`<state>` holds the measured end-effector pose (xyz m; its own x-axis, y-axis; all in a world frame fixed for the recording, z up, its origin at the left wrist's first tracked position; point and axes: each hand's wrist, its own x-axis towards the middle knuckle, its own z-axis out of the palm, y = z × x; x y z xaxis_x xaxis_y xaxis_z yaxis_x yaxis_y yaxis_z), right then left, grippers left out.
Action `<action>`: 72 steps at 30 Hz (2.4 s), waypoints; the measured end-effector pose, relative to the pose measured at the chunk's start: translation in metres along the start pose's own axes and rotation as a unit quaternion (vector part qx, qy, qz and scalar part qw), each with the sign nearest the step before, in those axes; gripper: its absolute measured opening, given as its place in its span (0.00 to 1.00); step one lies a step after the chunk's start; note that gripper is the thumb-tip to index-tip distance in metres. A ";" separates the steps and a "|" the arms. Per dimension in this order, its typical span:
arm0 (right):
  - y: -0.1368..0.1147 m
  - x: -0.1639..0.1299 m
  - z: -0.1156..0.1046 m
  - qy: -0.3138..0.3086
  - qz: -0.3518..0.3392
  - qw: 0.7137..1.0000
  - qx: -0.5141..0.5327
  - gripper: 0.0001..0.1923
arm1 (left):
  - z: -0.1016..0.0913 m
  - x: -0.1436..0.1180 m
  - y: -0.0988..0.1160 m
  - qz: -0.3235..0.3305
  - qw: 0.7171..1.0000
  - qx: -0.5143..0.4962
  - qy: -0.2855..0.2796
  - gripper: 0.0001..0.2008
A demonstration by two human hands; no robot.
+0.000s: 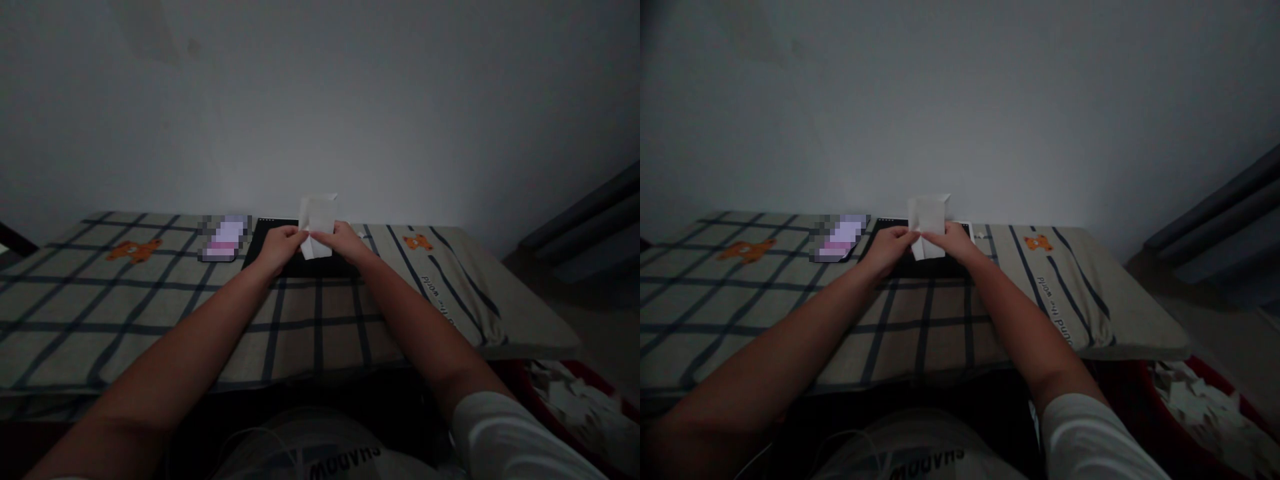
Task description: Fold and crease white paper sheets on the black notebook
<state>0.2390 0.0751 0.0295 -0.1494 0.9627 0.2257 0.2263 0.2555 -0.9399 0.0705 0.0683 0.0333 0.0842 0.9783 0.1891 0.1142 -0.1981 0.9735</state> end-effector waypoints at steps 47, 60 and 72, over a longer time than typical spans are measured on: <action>0.001 0.001 -0.003 0.018 -0.005 1.000 -0.019 0.17 | 0.000 0.004 -0.008 -0.017 0.999 -0.037 -0.005 0.12; -0.003 -0.001 0.003 0.062 -0.061 0.990 -0.114 0.17 | 0.005 0.005 -0.013 -0.017 0.997 -0.066 -0.019 0.15; -0.001 0.001 -0.001 0.014 -0.029 0.999 0.028 0.17 | 0.000 0.009 -0.018 0.004 0.998 -0.057 0.041 0.15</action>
<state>0.2398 0.0755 0.0312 -0.1343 0.9485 0.2869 0.1642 0.3068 -0.9375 0.0693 0.0805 0.0177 0.0021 0.9793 0.2024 0.0008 -0.2024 0.9793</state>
